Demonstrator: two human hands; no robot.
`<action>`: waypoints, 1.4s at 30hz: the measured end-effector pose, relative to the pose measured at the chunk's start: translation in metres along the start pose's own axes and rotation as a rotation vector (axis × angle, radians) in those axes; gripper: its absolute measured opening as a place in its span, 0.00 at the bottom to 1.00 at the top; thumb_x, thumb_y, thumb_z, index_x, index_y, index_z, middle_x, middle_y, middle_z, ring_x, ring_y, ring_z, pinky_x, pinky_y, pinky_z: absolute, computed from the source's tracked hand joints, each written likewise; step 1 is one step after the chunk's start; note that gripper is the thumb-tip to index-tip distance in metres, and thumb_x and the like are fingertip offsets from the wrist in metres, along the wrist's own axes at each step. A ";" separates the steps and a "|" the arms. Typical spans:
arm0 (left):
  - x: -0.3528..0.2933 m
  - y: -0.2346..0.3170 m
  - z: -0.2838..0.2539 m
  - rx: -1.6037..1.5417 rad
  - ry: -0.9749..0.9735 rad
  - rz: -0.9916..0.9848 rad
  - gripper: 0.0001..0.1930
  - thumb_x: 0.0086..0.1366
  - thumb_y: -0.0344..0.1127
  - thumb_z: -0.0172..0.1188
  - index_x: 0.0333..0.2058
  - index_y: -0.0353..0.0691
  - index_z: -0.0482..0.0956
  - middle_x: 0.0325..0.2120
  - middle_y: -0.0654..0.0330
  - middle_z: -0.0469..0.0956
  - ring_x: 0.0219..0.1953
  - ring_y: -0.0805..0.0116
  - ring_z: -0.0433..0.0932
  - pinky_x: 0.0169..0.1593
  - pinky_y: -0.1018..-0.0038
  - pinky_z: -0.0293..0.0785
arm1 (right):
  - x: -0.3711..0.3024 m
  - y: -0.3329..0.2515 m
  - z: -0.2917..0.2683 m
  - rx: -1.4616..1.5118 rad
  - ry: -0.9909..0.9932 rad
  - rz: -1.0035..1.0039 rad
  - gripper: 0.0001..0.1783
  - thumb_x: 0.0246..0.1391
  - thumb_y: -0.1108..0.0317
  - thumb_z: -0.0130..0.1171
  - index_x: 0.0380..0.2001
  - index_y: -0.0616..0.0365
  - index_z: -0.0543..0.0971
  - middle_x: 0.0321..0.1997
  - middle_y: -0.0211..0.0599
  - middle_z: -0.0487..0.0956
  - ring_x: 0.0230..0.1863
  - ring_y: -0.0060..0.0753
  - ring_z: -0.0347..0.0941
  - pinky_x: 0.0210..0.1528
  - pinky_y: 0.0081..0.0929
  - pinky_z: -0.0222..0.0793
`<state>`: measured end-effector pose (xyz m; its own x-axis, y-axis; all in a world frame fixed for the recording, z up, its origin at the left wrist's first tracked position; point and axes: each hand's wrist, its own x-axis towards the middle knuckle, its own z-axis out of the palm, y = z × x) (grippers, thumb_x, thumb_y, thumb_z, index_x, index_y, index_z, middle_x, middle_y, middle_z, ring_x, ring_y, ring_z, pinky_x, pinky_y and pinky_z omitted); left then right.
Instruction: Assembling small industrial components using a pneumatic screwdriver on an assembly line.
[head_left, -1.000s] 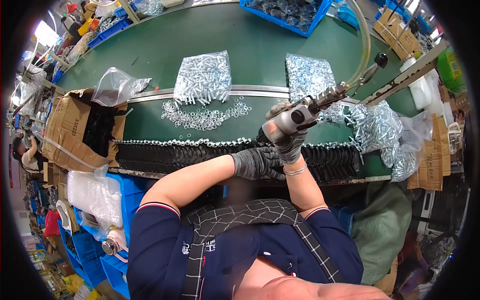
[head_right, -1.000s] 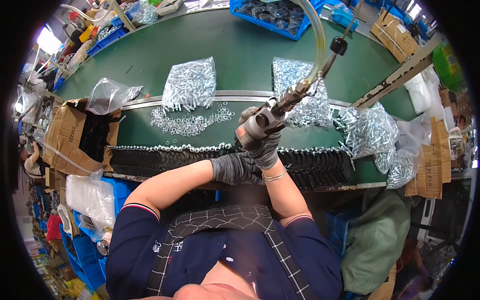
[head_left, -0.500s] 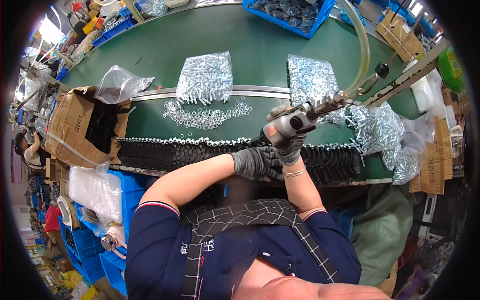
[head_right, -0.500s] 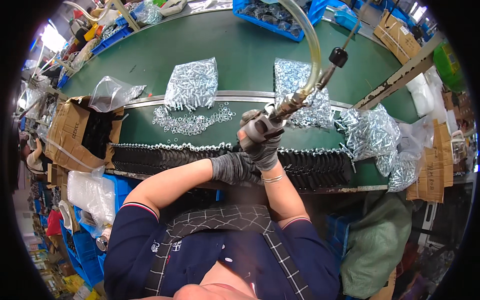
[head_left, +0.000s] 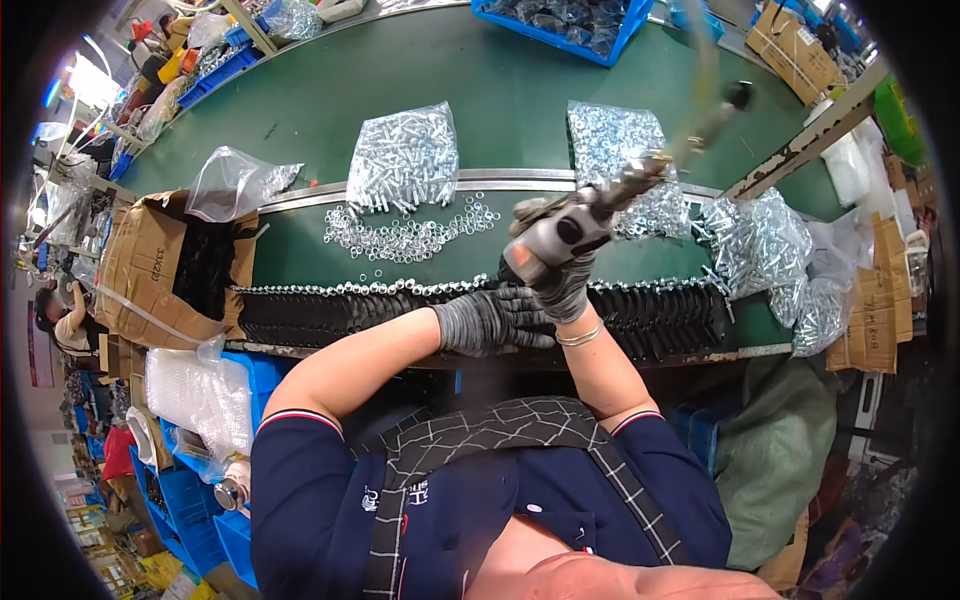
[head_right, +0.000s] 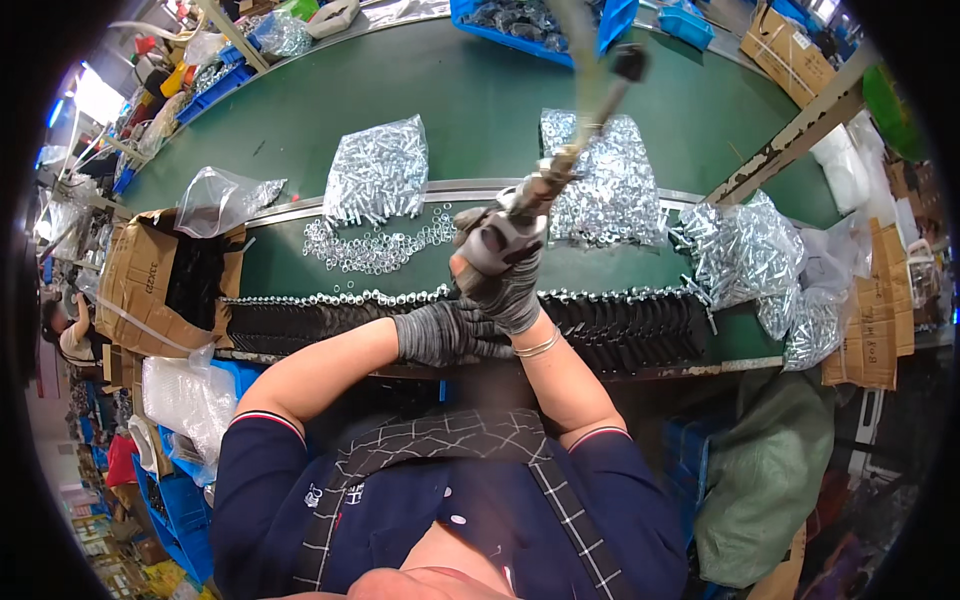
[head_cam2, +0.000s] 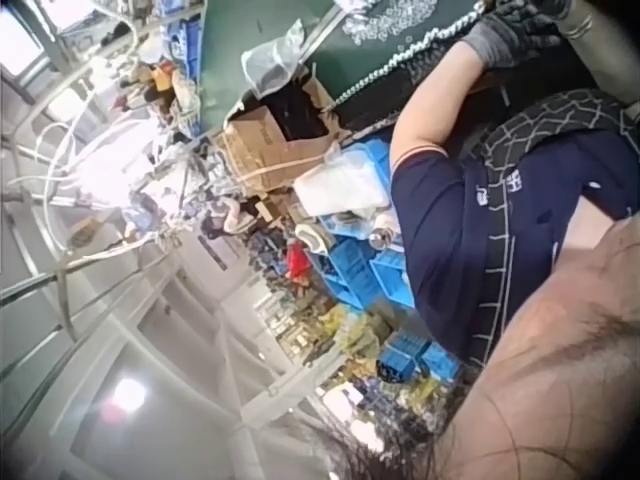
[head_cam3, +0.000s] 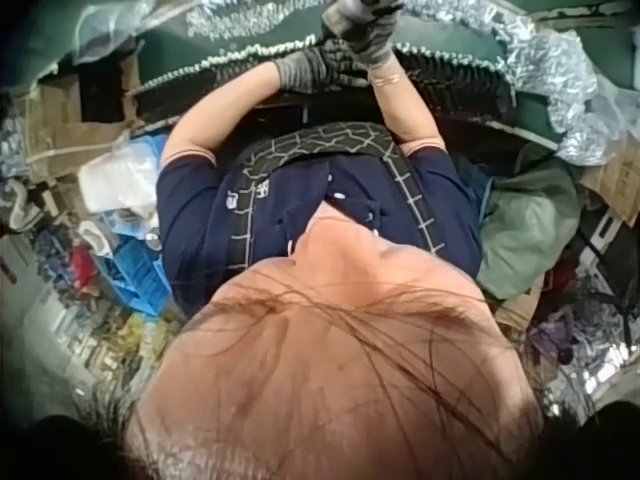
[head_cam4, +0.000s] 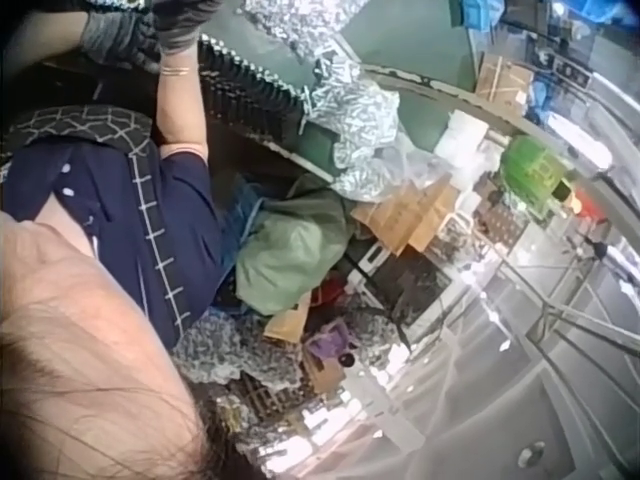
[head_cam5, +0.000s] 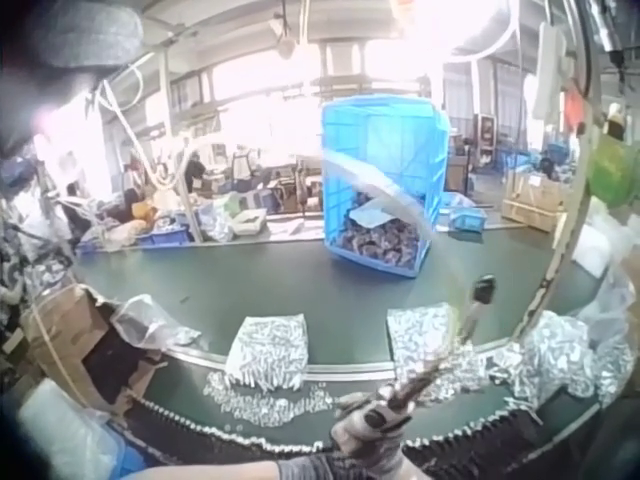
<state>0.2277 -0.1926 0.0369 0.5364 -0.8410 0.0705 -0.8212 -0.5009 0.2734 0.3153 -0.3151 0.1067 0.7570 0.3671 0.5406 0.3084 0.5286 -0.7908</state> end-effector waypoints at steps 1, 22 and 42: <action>0.000 0.001 0.005 -0.034 0.014 -0.007 0.28 0.59 0.47 0.55 0.60 0.59 0.64 0.63 0.58 0.57 0.66 0.55 0.52 0.67 0.57 0.43 | -0.001 0.001 0.002 0.022 0.006 0.011 0.29 0.42 0.70 0.68 0.47 0.55 0.66 0.43 0.38 0.74 0.40 0.28 0.73 0.42 0.27 0.71; 0.006 0.005 0.007 -0.120 0.098 -0.024 0.25 0.58 0.41 0.56 0.56 0.53 0.69 0.57 0.60 0.67 0.62 0.58 0.61 0.65 0.56 0.52 | -0.004 0.017 0.017 0.768 0.079 0.402 0.26 0.45 0.68 0.67 0.46 0.56 0.66 0.41 0.37 0.73 0.37 0.29 0.72 0.43 0.30 0.72; 0.001 0.021 -0.022 -0.077 0.143 -0.066 0.26 0.60 0.38 0.54 0.59 0.48 0.65 0.59 0.56 0.63 0.61 0.58 0.62 0.64 0.61 0.55 | -0.003 -0.015 0.021 0.012 -0.012 -0.094 0.31 0.44 0.70 0.69 0.50 0.55 0.65 0.47 0.42 0.73 0.42 0.29 0.73 0.43 0.26 0.72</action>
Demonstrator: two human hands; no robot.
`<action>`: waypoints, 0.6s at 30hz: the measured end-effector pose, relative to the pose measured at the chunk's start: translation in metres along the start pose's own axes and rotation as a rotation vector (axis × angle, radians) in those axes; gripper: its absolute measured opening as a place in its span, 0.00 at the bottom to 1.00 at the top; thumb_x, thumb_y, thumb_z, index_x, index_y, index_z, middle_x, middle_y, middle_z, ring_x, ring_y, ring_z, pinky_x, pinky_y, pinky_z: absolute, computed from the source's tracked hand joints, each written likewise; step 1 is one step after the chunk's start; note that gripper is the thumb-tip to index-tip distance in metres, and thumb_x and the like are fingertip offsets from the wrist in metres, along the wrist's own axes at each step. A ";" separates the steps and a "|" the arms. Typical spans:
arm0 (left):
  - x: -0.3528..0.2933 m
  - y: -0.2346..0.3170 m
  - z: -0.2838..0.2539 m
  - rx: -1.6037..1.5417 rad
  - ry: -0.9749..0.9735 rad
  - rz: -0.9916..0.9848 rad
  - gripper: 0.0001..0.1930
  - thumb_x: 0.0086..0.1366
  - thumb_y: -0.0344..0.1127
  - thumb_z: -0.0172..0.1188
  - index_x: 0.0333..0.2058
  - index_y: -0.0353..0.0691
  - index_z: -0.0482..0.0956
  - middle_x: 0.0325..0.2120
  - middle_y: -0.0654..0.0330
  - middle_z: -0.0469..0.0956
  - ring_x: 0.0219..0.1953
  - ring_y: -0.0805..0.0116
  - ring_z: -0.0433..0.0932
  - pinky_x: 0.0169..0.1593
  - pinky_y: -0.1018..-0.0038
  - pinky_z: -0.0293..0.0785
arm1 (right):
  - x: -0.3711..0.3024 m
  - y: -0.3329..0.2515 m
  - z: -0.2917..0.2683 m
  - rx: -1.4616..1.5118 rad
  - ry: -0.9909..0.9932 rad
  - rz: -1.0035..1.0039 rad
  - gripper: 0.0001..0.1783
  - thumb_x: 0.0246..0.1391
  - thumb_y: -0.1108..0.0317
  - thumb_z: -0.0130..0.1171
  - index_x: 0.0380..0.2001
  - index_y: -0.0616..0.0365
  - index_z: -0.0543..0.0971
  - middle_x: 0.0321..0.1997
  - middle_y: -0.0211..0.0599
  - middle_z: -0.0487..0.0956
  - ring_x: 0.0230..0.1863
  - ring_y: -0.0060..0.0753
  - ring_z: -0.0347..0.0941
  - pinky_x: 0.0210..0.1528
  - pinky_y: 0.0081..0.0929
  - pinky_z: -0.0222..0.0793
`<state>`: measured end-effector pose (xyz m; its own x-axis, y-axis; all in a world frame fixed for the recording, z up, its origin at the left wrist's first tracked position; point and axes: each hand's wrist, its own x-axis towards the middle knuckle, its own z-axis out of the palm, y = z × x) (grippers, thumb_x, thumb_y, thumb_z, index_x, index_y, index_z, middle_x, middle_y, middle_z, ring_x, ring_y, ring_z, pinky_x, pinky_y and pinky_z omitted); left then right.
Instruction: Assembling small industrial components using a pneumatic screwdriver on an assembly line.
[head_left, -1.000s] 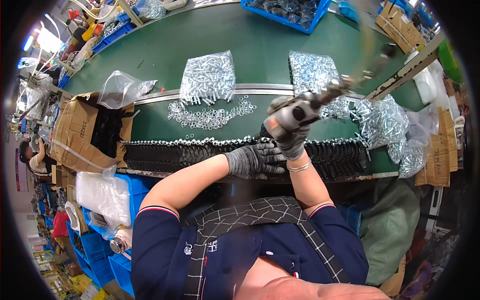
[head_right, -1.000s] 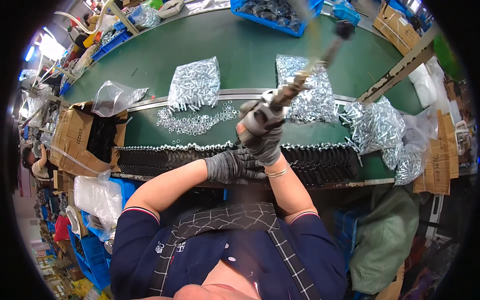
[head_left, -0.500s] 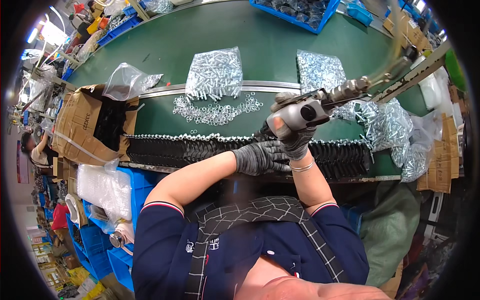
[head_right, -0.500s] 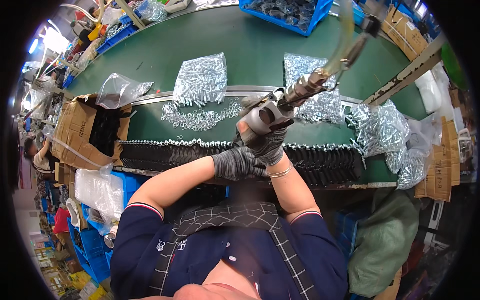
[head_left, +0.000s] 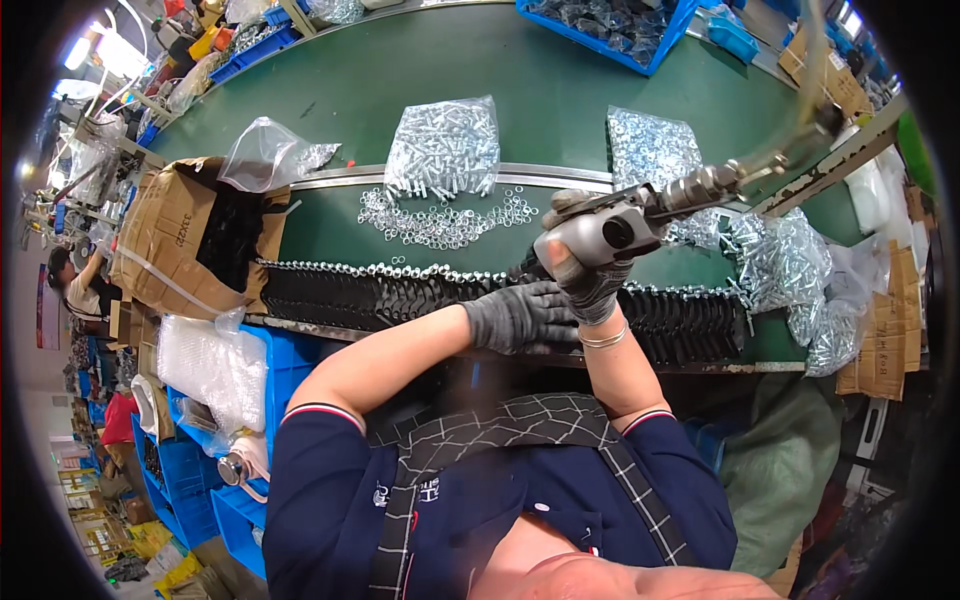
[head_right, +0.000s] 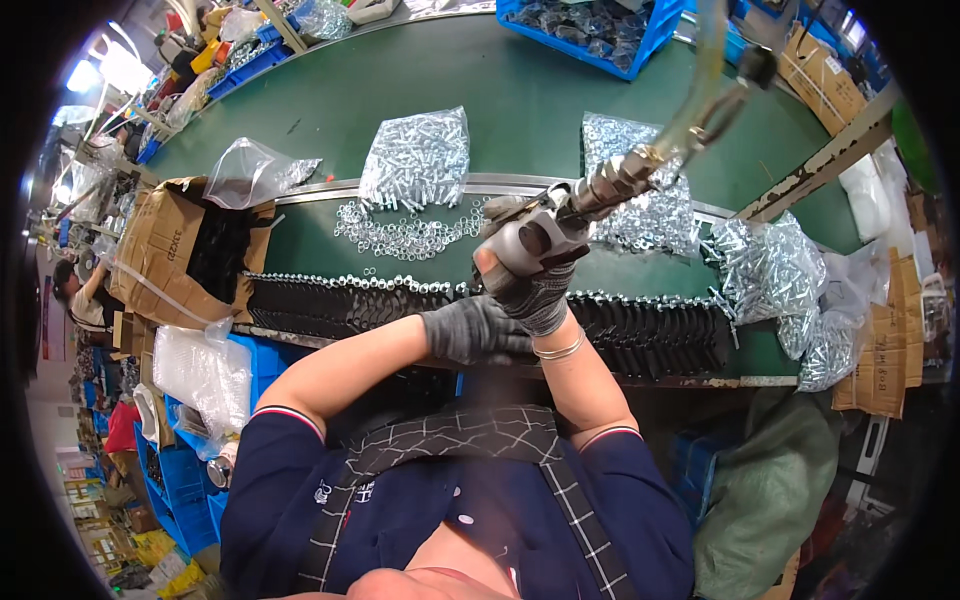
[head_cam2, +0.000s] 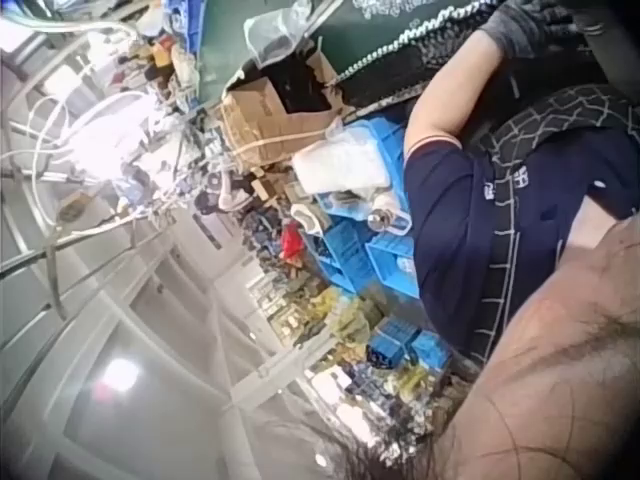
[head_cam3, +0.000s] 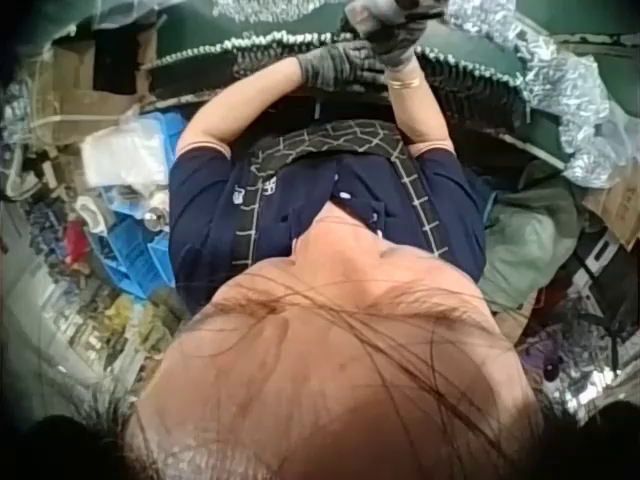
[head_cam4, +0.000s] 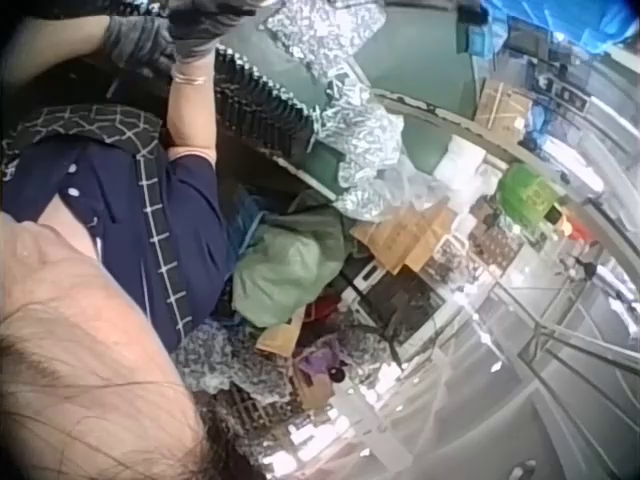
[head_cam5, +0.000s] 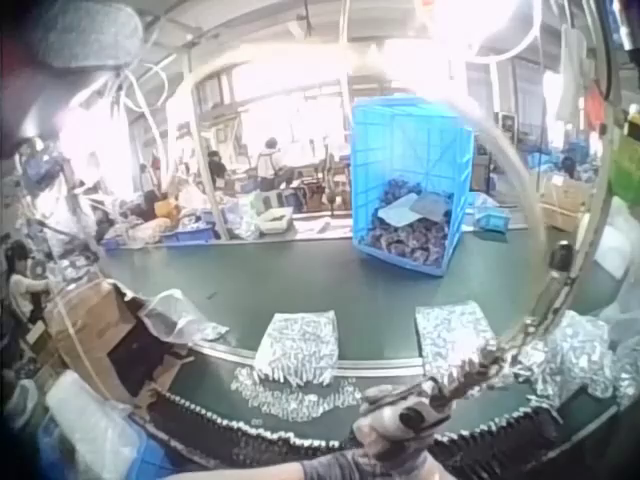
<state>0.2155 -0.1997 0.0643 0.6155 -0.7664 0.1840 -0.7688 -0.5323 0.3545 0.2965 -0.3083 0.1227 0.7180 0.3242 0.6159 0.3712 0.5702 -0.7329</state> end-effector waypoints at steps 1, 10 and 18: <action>-0.007 0.000 0.000 -0.001 -0.002 -0.001 0.26 0.60 0.38 0.54 0.59 0.48 0.65 0.59 0.56 0.63 0.61 0.58 0.62 0.64 0.61 0.55 | -0.001 0.001 0.000 0.013 0.008 0.015 0.31 0.44 0.70 0.69 0.50 0.55 0.65 0.47 0.42 0.73 0.43 0.29 0.73 0.43 0.27 0.72; -0.025 -0.005 0.012 0.143 -0.145 0.031 0.28 0.62 0.45 0.51 0.61 0.51 0.61 0.64 0.59 0.56 0.66 0.58 0.54 0.67 0.58 0.47 | -0.011 0.018 -0.005 -0.061 -0.040 0.063 0.31 0.44 0.70 0.68 0.51 0.55 0.65 0.47 0.39 0.72 0.43 0.29 0.72 0.45 0.26 0.71; -0.024 -0.007 0.019 0.043 -0.114 0.024 0.27 0.62 0.45 0.49 0.61 0.52 0.62 0.65 0.61 0.54 0.67 0.59 0.51 0.68 0.58 0.43 | -0.013 0.019 -0.004 -0.232 -0.172 0.120 0.30 0.44 0.70 0.69 0.49 0.54 0.65 0.46 0.39 0.73 0.42 0.30 0.72 0.46 0.27 0.70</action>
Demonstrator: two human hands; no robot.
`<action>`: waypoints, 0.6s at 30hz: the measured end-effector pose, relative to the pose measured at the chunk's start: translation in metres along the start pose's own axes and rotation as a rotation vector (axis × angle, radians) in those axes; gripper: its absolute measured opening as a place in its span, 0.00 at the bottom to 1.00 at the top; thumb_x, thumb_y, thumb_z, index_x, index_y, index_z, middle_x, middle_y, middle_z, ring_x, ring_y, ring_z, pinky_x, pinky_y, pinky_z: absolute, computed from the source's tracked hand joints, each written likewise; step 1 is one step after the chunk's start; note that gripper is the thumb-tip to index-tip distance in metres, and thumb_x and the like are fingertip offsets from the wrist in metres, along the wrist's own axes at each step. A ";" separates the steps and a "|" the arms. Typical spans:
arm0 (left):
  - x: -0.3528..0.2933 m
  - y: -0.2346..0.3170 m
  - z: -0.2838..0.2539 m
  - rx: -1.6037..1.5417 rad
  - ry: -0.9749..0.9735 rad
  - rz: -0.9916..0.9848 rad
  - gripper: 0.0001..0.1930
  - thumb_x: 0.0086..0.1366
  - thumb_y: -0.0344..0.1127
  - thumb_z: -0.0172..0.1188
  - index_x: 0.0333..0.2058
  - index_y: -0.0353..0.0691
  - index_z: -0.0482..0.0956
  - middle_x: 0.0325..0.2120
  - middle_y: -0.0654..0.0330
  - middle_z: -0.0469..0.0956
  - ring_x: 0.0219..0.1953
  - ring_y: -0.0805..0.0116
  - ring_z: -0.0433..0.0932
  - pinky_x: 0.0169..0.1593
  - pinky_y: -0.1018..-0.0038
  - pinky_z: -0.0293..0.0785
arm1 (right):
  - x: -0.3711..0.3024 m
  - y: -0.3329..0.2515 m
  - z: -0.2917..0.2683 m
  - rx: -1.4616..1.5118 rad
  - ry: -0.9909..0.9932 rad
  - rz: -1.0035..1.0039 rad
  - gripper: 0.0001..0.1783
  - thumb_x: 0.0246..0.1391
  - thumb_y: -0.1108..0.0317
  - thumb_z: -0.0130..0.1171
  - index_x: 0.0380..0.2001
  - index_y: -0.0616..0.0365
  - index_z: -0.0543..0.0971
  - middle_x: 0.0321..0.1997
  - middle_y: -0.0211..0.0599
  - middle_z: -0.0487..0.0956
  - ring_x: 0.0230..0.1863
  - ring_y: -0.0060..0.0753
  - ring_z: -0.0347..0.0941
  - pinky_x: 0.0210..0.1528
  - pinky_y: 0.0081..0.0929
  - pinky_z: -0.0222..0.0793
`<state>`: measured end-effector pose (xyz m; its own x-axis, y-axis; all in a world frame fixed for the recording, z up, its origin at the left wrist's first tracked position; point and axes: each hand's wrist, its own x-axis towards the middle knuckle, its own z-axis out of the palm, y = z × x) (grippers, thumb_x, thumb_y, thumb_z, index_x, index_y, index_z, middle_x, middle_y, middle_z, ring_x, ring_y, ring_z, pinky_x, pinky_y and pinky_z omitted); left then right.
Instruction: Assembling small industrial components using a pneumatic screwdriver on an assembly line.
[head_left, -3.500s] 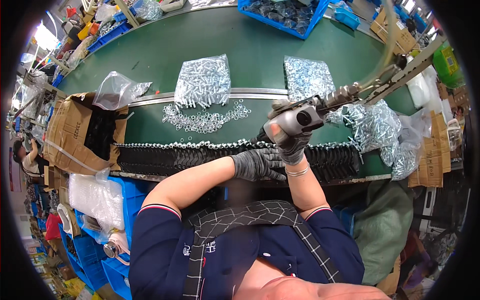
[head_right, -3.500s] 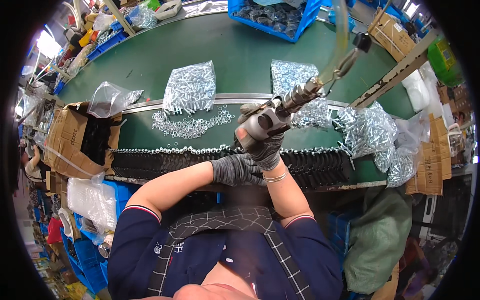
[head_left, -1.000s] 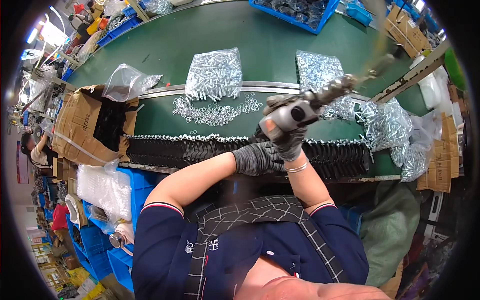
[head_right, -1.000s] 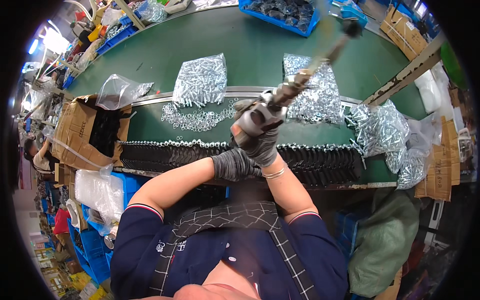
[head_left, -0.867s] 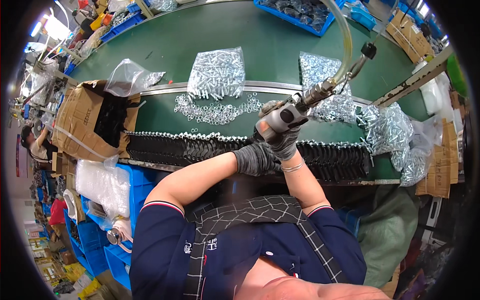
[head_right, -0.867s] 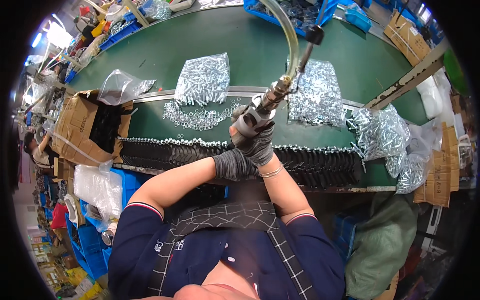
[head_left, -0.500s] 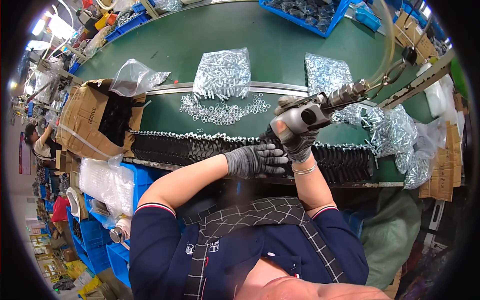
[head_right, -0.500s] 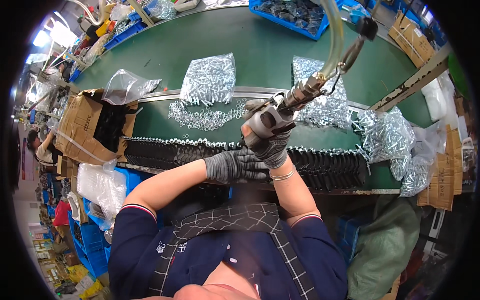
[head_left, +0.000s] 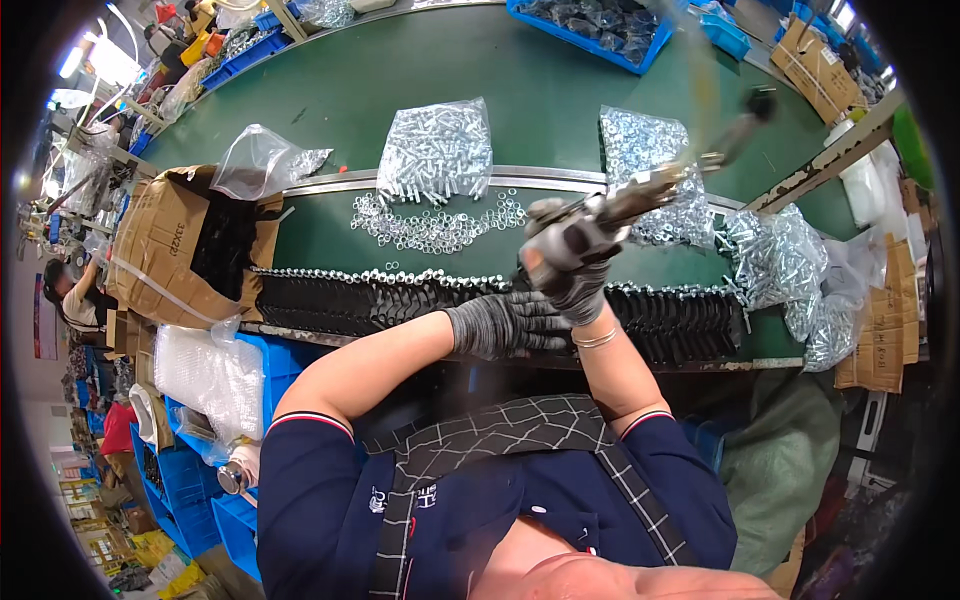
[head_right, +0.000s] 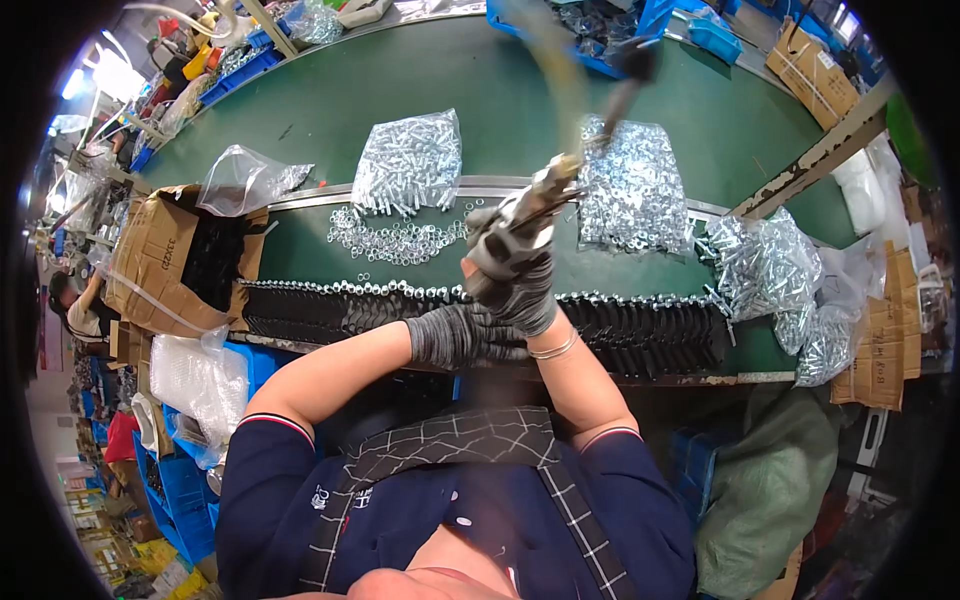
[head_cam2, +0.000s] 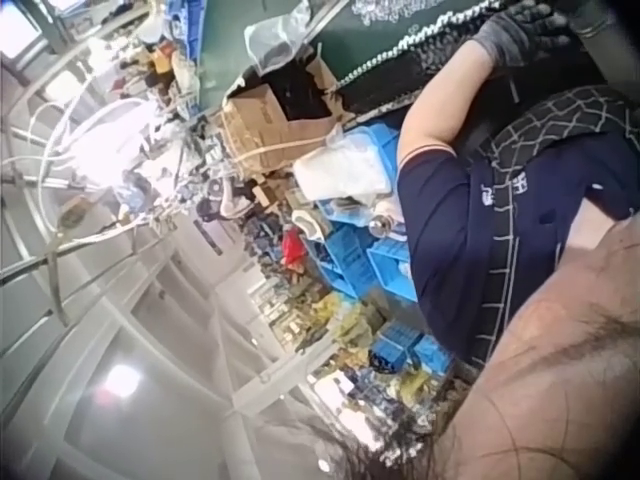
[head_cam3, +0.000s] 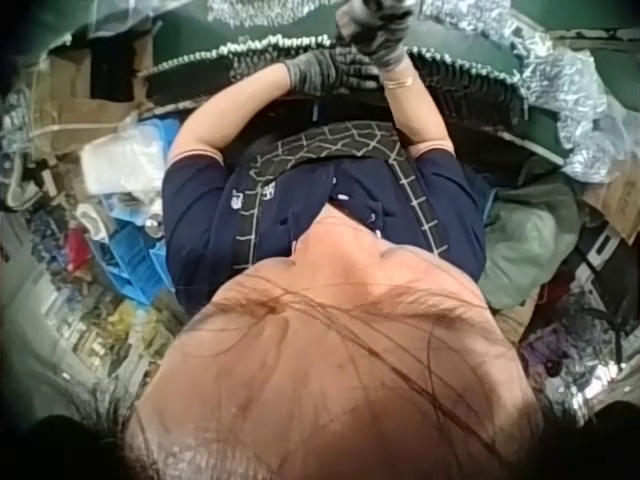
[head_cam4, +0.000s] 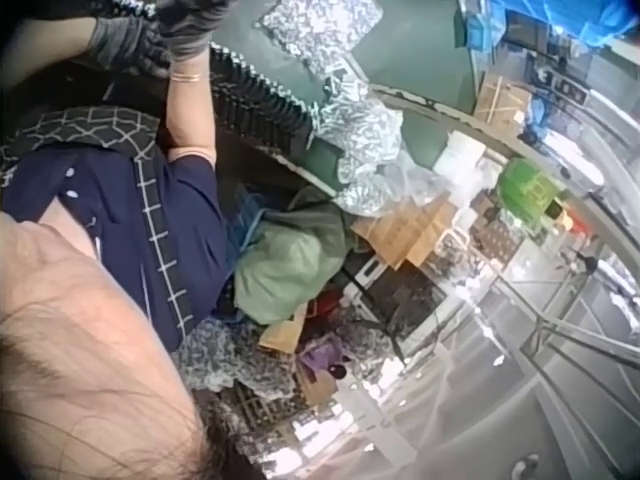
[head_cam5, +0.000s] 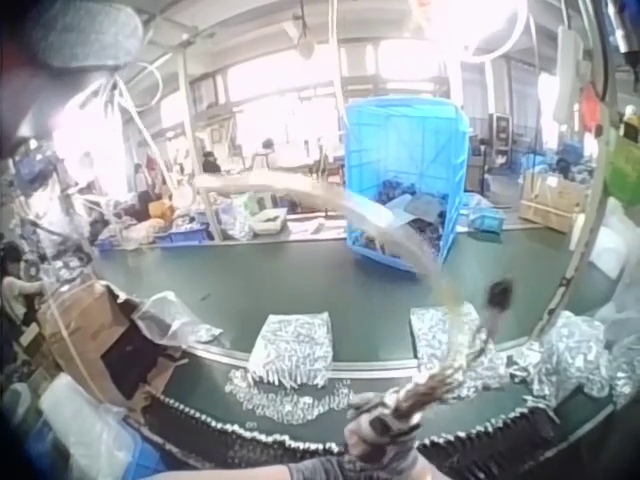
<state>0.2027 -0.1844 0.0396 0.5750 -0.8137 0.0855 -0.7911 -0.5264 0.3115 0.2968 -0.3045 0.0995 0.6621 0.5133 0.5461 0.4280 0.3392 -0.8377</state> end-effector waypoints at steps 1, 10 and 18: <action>0.000 0.000 -0.002 0.042 0.025 0.009 0.26 0.62 0.42 0.50 0.61 0.51 0.63 0.64 0.60 0.56 0.66 0.58 0.53 0.67 0.58 0.46 | 0.003 -0.012 -0.003 0.088 0.057 -0.021 0.30 0.44 0.70 0.69 0.49 0.54 0.65 0.47 0.39 0.73 0.42 0.30 0.72 0.46 0.28 0.70; 0.002 0.000 -0.006 0.036 0.013 0.007 0.25 0.61 0.36 0.50 0.59 0.49 0.65 0.62 0.60 0.59 0.65 0.57 0.56 0.67 0.57 0.48 | 0.008 -0.022 -0.008 0.269 0.137 -0.006 0.30 0.44 0.68 0.69 0.49 0.56 0.66 0.46 0.39 0.74 0.41 0.28 0.73 0.43 0.26 0.72; 0.002 0.003 0.003 0.094 0.002 0.018 0.25 0.63 0.44 0.49 0.59 0.51 0.65 0.63 0.61 0.58 0.67 0.58 0.52 0.69 0.58 0.41 | 0.004 -0.021 0.001 0.390 0.155 0.044 0.28 0.44 0.66 0.70 0.48 0.58 0.68 0.45 0.37 0.74 0.41 0.27 0.72 0.43 0.26 0.71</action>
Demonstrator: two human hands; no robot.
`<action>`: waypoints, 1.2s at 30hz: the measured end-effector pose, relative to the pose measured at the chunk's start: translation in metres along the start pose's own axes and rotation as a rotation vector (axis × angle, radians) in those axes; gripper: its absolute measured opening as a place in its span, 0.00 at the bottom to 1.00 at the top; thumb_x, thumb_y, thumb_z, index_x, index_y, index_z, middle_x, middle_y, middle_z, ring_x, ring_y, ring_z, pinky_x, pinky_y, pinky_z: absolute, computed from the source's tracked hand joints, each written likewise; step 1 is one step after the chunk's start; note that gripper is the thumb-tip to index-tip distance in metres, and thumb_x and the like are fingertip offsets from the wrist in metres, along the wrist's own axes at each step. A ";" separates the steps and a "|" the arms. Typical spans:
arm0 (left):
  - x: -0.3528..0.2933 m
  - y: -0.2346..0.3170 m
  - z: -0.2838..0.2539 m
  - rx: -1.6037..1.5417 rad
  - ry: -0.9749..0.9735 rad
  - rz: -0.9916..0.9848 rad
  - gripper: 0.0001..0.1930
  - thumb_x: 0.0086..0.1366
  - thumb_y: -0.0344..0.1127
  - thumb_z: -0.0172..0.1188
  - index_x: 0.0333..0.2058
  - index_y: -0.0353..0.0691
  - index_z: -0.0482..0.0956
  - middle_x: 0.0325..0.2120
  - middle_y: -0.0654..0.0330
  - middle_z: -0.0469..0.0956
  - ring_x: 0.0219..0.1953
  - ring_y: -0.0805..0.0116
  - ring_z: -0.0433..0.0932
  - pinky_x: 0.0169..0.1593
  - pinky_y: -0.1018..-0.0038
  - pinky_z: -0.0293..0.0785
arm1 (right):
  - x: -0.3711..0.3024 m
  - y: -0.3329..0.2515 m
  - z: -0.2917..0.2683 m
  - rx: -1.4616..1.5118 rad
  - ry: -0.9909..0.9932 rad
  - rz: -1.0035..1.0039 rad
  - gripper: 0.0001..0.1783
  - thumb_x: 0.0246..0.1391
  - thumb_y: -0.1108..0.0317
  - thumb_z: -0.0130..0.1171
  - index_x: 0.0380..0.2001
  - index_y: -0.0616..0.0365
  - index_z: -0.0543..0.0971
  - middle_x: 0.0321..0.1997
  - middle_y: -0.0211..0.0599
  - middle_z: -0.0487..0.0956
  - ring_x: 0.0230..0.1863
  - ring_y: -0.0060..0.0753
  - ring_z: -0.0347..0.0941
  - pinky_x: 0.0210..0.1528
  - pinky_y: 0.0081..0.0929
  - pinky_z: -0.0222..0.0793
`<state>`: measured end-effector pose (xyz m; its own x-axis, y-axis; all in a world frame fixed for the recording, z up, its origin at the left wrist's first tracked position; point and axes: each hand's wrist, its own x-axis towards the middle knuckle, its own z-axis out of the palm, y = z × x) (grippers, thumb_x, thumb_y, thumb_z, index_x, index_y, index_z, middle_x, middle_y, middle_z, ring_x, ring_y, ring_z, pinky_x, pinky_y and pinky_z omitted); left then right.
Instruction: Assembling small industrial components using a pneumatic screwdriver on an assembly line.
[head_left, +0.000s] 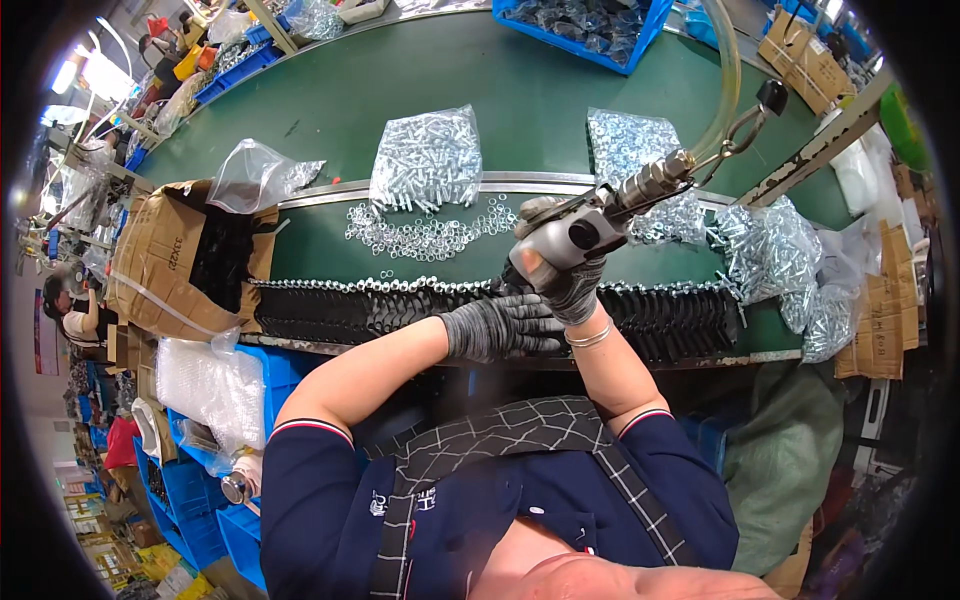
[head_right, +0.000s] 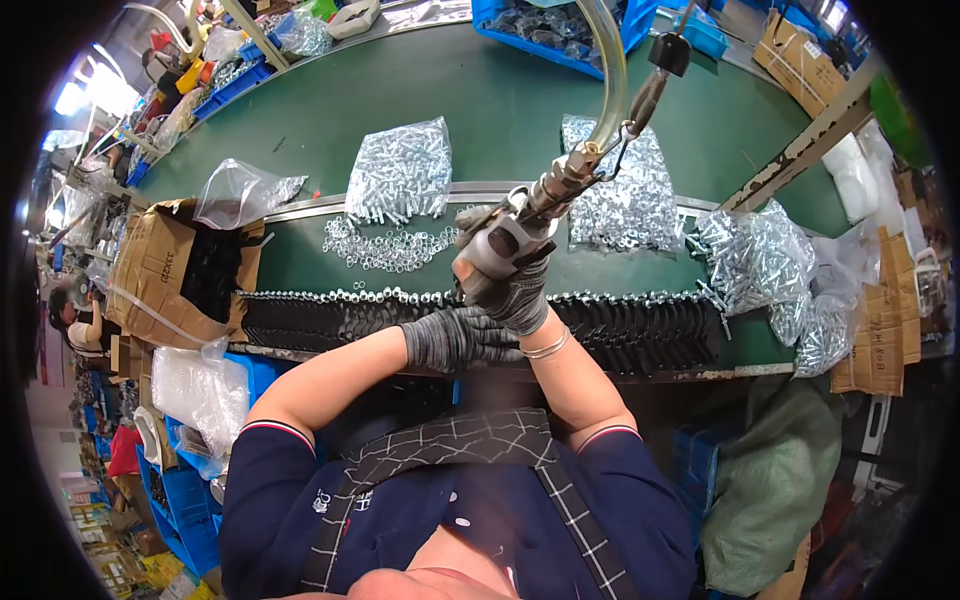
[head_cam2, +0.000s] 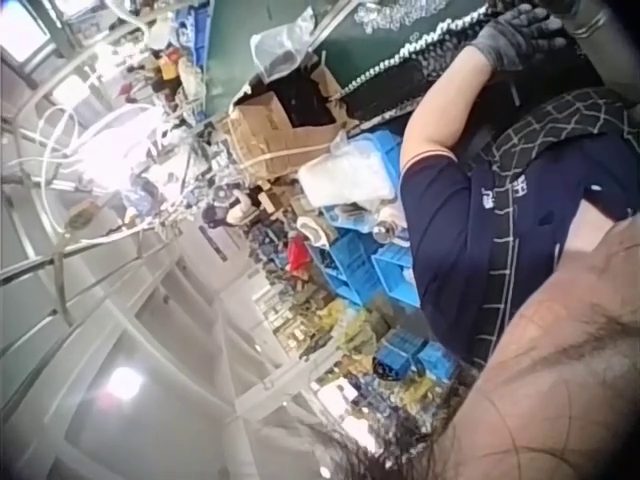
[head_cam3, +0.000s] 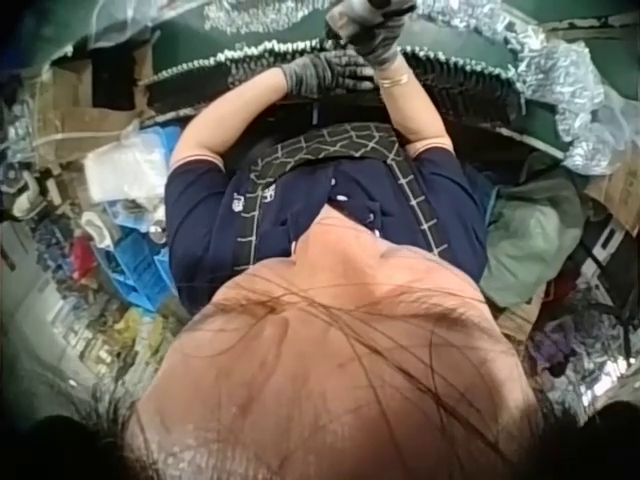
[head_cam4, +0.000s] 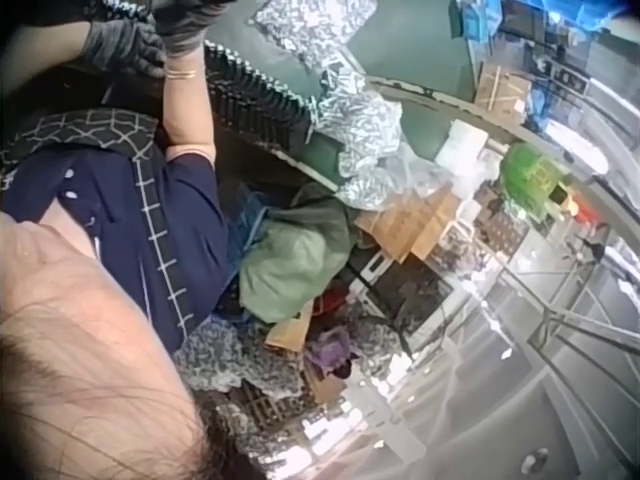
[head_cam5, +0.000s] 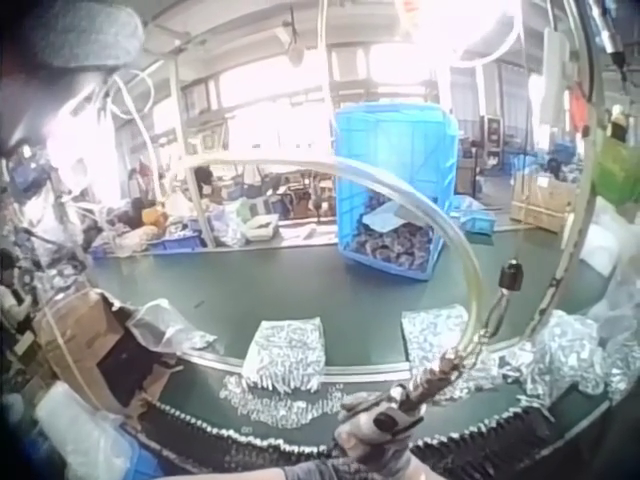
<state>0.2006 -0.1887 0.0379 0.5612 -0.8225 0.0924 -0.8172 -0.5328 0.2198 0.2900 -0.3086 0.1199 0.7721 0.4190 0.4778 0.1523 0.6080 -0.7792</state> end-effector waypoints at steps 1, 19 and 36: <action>0.000 0.000 0.000 0.002 -0.001 0.002 0.25 0.63 0.44 0.49 0.59 0.51 0.65 0.63 0.61 0.58 0.67 0.58 0.52 0.69 0.58 0.41 | 0.000 0.000 -0.002 -0.062 -0.001 -0.003 0.28 0.44 0.66 0.70 0.47 0.58 0.68 0.45 0.37 0.74 0.41 0.27 0.72 0.44 0.26 0.71; 0.017 0.009 -0.048 -0.064 -0.082 -0.068 0.27 0.59 0.41 0.55 0.59 0.52 0.66 0.63 0.59 0.57 0.66 0.57 0.51 0.67 0.60 0.46 | -0.007 0.040 -0.016 -0.179 0.017 0.066 0.14 0.46 0.67 0.57 0.39 0.52 0.74 0.38 0.28 0.75 0.40 0.29 0.73 0.41 0.29 0.71; -0.003 -0.034 0.059 0.076 -0.175 0.056 0.28 0.62 0.45 0.47 0.61 0.46 0.63 0.63 0.51 0.55 0.67 0.51 0.48 0.67 0.56 0.44 | 0.025 0.009 -0.039 -0.334 -0.416 -0.065 0.22 0.43 0.68 0.66 0.43 0.54 0.72 0.38 0.29 0.75 0.38 0.28 0.71 0.43 0.27 0.70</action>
<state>0.2193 -0.1801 -0.0274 0.4883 -0.8699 -0.0697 -0.8579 -0.4931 0.1442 0.3348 -0.3193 0.1085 0.4554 0.6606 0.5968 0.4318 0.4224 -0.7970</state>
